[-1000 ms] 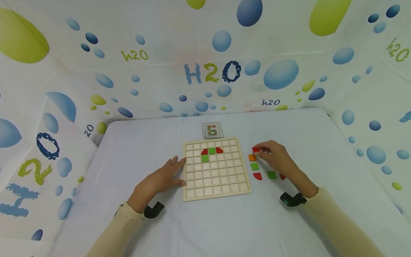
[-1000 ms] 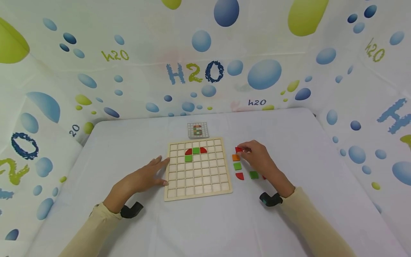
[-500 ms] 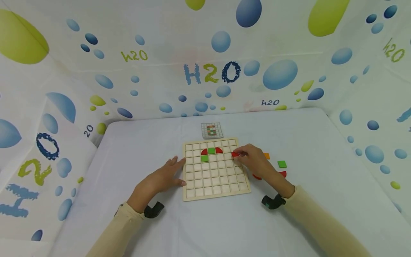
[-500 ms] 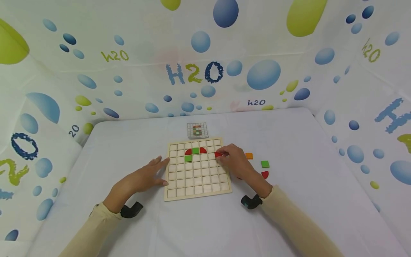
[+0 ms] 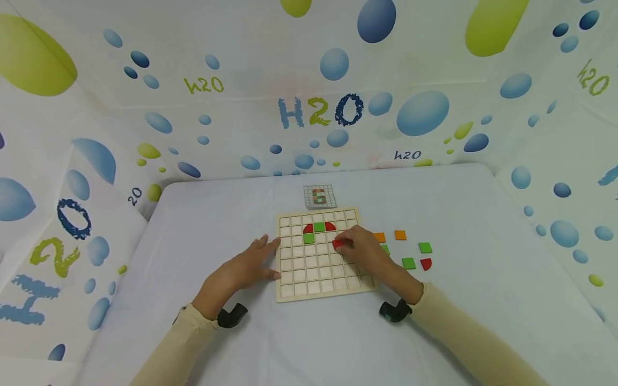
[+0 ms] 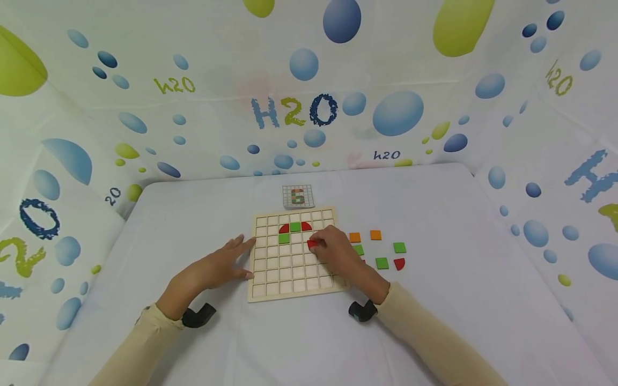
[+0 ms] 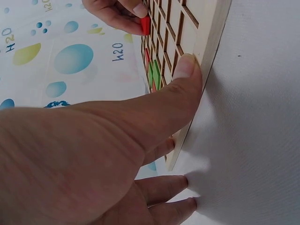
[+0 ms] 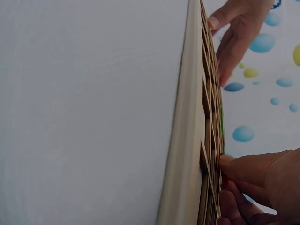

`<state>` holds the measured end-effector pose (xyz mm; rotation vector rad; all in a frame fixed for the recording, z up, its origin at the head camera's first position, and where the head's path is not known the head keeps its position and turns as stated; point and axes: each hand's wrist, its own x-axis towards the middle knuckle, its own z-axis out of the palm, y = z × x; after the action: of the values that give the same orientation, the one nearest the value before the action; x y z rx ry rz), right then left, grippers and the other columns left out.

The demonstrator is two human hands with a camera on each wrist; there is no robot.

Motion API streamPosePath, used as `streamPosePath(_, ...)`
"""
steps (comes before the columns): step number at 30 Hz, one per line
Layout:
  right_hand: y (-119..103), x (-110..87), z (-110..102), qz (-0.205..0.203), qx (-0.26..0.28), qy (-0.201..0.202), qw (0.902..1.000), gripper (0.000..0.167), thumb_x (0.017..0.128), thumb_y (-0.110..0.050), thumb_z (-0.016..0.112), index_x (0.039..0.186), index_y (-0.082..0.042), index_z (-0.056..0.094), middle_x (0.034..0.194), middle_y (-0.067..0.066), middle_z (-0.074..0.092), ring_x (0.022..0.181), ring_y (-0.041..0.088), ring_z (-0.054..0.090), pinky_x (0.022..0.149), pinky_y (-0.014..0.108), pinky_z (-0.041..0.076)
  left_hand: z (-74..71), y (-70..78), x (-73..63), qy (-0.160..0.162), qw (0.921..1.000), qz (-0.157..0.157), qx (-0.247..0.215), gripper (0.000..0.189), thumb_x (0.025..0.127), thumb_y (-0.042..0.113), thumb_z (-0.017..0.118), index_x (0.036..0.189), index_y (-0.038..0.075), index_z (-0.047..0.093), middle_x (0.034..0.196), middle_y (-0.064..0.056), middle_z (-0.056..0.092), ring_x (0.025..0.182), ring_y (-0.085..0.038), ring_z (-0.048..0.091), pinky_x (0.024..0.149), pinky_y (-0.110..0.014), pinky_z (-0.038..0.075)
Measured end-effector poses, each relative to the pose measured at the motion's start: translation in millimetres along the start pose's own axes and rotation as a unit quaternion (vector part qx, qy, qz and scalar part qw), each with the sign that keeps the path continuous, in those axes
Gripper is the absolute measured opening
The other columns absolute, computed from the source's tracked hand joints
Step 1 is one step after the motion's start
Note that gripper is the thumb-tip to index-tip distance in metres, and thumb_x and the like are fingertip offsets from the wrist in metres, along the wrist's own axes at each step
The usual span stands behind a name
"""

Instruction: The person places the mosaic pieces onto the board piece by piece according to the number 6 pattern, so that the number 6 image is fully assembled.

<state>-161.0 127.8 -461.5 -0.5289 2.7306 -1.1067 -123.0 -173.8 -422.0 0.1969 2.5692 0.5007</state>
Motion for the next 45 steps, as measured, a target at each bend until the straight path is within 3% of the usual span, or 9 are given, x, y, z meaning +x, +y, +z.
streamPosePath(7,-8.7,-1.3,1.3,-0.014,-0.003,0.003,0.9999,0.025,0.097,-0.012,0.078,0.12,-0.004,0.078,0.106,0.008,0.069,0.093,0.019,0.061,0.084,0.034,0.055,-0.3,0.7,-0.7,-0.002,1.0,0.0,-0.004,0.097,0.094,0.035,0.08,0.169,0.013,0.024,0.175,-0.024,0.013,0.161,-0.048,0.013,0.124,-0.066,0.026)
streamPosePath(22,-16.0,-1.6,6.3,0.0,-0.031,-0.001,0.9995,0.026,0.095,-0.012,0.08,0.12,-0.004,0.079,0.105,0.005,0.068,0.092,0.017,0.059,0.083,0.032,0.055,-0.2,0.8,-1.5,-0.001,1.0,0.002,-0.001,0.097,0.094,0.036,0.08,0.169,0.013,0.024,0.175,-0.024,0.013,0.161,-0.048,0.013,0.124,-0.066,0.027)
streamPosePath(33,-21.3,-3.1,7.5,0.001,-0.022,0.005,0.9997,0.026,0.095,-0.012,0.08,0.119,-0.004,0.079,0.106,0.006,0.068,0.095,0.018,0.061,0.086,0.033,0.056,-0.6,0.8,-3.2,0.003,1.0,0.005,-0.007,0.097,0.093,0.036,0.081,0.169,0.014,0.025,0.175,-0.024,0.014,0.161,-0.048,0.013,0.123,-0.067,0.027)
streamPosePath(39,-10.4,-5.8,0.3,-0.007,0.01,0.009,0.9999,0.028,0.096,-0.012,0.079,0.123,-0.005,0.078,0.108,0.004,0.069,0.097,0.017,0.063,0.087,0.034,0.057,1.0,-1.7,-1.0,0.004,1.0,0.0,-0.007,0.097,0.094,0.036,0.08,0.17,0.014,0.024,0.175,-0.023,0.013,0.161,-0.047,0.012,0.124,-0.066,0.026)
streamPosePath(45,8.3,-10.9,-23.2,0.014,0.024,0.023,0.9993,0.033,0.098,-0.018,0.077,0.129,-0.006,0.076,0.114,0.007,0.07,0.106,0.022,0.064,0.091,0.04,0.056,0.4,-0.4,-1.4,0.001,1.0,-0.001,-0.009,0.096,0.094,0.036,0.08,0.17,0.015,0.024,0.175,-0.023,0.012,0.162,-0.046,0.011,0.124,-0.067,0.026)
